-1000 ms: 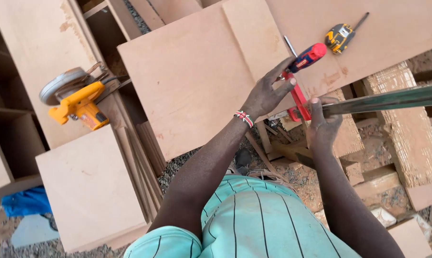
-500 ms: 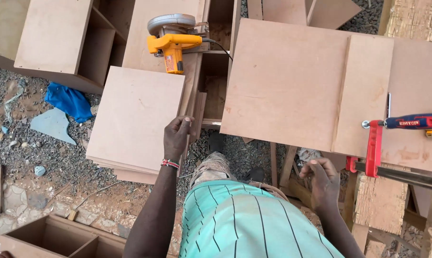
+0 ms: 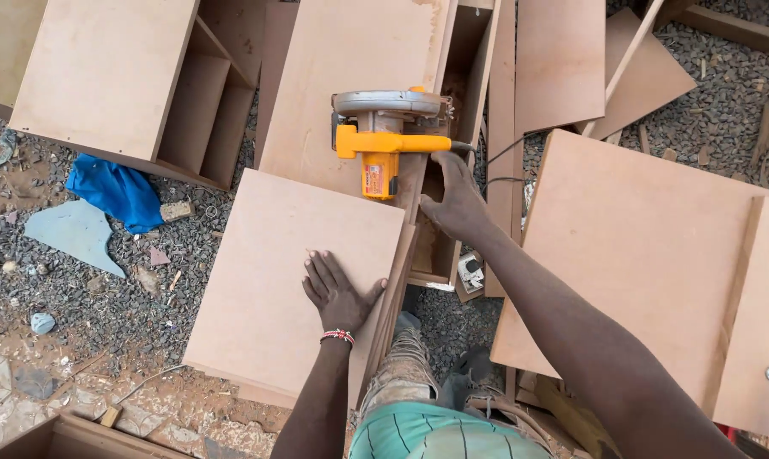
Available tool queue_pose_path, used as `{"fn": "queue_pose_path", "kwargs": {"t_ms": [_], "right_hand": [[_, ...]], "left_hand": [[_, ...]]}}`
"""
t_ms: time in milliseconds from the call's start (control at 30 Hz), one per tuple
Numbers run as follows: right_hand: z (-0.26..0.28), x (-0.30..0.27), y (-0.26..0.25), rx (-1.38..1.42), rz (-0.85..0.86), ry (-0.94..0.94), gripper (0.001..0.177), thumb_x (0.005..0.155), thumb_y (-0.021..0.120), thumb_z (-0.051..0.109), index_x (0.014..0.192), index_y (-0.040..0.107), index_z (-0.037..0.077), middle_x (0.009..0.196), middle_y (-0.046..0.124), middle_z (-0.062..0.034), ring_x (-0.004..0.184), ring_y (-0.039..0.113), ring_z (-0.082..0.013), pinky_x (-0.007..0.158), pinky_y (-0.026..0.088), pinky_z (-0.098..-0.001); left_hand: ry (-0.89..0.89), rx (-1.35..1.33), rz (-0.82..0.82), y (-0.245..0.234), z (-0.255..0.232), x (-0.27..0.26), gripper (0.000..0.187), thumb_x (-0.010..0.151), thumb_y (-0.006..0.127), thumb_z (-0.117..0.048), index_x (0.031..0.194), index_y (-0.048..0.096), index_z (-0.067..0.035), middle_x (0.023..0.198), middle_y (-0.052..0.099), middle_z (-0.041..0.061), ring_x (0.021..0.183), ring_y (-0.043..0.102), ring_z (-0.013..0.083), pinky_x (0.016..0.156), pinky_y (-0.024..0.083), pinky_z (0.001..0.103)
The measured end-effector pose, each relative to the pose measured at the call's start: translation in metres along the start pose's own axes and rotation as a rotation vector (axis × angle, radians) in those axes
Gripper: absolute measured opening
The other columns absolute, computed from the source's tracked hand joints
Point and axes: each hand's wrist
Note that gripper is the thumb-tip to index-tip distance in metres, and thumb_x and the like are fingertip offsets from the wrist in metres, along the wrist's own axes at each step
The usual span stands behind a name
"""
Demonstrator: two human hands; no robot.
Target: Measuring, clamping, and cutting wooden boards with a circular saw in an outdoor workshop.
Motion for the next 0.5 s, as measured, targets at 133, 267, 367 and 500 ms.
{"fn": "queue_pose_path", "kwargs": {"t_ms": [133,267,367,500], "right_hand": [[-0.04,0.12,0.033,-0.415,0.062,-0.155,0.062,0.107,0.071,0.02,0.169,0.063,0.02,0.161,0.066,-0.0156,0.159,0.06,-0.0416,0.142,0.033,-0.0597],[-0.06,0.194,0.027,-0.34,0.299,-0.102,0.058,0.083,0.083,0.027,0.142,0.085,0.032,0.132,0.084,-0.014,0.129,0.077,-0.0488,0.118,0.056,-0.0581],[-0.063,0.21,0.03,-0.362,0.4,-0.027,0.052,0.078,0.093,0.027,0.129,0.092,0.035,0.124,0.088,-0.0088,0.12,0.081,-0.0466,0.112,0.058,-0.0574],[-0.038,0.195,0.043,-0.159,0.158,0.129,0.024,0.08,0.094,0.041,0.101,0.09,0.03,0.076,0.076,-0.0015,0.069,0.077,-0.0288,0.077,0.059,-0.0406]], "left_hand": [[0.047,0.037,-0.122,0.02,0.007,-0.009,0.157,0.089,0.066,-0.106,0.191,0.01,0.001,0.199,0.005,0.032,0.182,0.0,0.0513,0.146,-0.004,0.066],[0.033,0.018,-0.041,0.024,0.009,-0.002,0.166,0.083,0.064,-0.11,0.191,-0.001,-0.001,0.198,-0.007,0.032,0.181,-0.01,0.0528,0.144,-0.007,0.07],[0.043,-0.013,-0.041,0.018,0.006,-0.006,0.158,0.09,0.063,-0.105,0.191,0.0,-0.002,0.198,-0.009,0.033,0.182,-0.012,0.0534,0.143,-0.005,0.07],[0.025,-0.017,-0.01,0.018,0.007,-0.007,0.161,0.087,0.064,-0.106,0.191,0.0,-0.001,0.198,-0.009,0.033,0.182,-0.013,0.0534,0.143,-0.01,0.07]]}}
Point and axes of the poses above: each hand's wrist, its own x-axis towards the middle knuckle, its own y-axis out of the palm, z = x × y
